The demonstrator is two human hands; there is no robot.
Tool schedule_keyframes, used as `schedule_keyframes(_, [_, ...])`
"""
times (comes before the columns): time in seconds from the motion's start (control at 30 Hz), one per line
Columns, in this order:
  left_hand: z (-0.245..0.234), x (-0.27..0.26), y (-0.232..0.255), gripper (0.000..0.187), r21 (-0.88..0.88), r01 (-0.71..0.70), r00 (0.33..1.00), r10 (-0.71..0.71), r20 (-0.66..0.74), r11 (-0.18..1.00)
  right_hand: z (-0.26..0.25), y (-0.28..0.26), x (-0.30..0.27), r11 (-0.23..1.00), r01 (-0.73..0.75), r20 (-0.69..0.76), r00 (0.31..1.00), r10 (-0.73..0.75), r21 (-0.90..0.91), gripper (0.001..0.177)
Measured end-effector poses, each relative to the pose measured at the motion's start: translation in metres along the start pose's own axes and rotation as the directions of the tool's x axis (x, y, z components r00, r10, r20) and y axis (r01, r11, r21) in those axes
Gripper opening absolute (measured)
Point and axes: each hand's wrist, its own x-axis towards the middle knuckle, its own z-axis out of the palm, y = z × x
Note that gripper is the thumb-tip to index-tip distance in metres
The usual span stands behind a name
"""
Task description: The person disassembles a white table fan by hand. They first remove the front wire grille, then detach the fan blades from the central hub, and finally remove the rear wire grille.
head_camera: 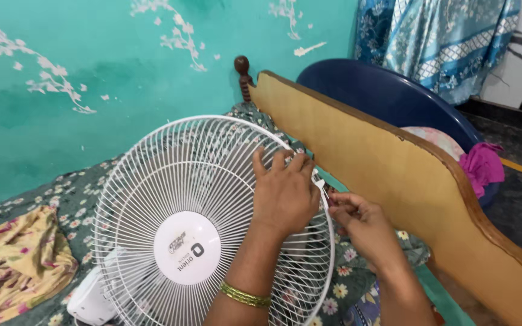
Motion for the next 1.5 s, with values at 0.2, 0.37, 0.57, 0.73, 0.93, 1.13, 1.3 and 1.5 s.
schedule_keyframes(0.2, [0.003,0.000,-0.002,0.045,-0.029,-0.007,1.000,0.006,-0.022,1.000,0.000,0.002,0.000,0.990,0.135,0.001,0.991,-0.135,-0.033,0.030])
schedule_keyframes(0.37, [0.002,0.003,0.000,0.040,-0.008,-0.020,1.000,0.020,-0.007,1.000,0.001,-0.008,-0.006,0.945,0.277,-0.055,0.956,-0.290,-0.174,0.026])
schedule_keyframes(0.57, [0.004,0.002,0.001,0.040,0.021,-0.019,1.000,0.019,0.012,1.000,0.002,-0.023,-0.016,0.929,0.228,-0.136,0.951,-0.276,-0.291,0.027])
schedule_keyframes(0.73, [0.006,0.000,0.000,0.041,0.048,-0.038,0.999,0.038,-0.011,0.998,0.000,-0.029,-0.017,0.961,0.197,-0.101,0.971,-0.219,-0.193,0.026])
schedule_keyframes(0.93, [0.007,0.000,0.001,0.039,0.045,-0.031,0.999,0.032,-0.011,0.999,0.001,-0.023,-0.017,0.958,0.225,-0.093,0.965,-0.244,-0.180,0.027])
schedule_keyframes(1.13, [0.006,-0.001,0.001,0.039,0.056,-0.041,0.999,0.043,-0.027,0.998,0.005,-0.017,-0.015,0.970,0.233,-0.078,0.968,-0.238,-0.067,0.027])
schedule_keyframes(1.3, [0.006,-0.002,0.000,0.040,0.064,-0.046,0.999,0.048,-0.025,0.997,0.003,-0.017,-0.016,0.976,0.201,-0.085,0.975,-0.207,-0.078,0.027])
schedule_keyframes(1.5, [0.007,-0.002,0.000,0.040,0.069,-0.030,1.000,0.030,0.006,0.997,0.000,-0.016,-0.015,0.993,0.116,-0.055,0.992,-0.115,0.007,0.028])
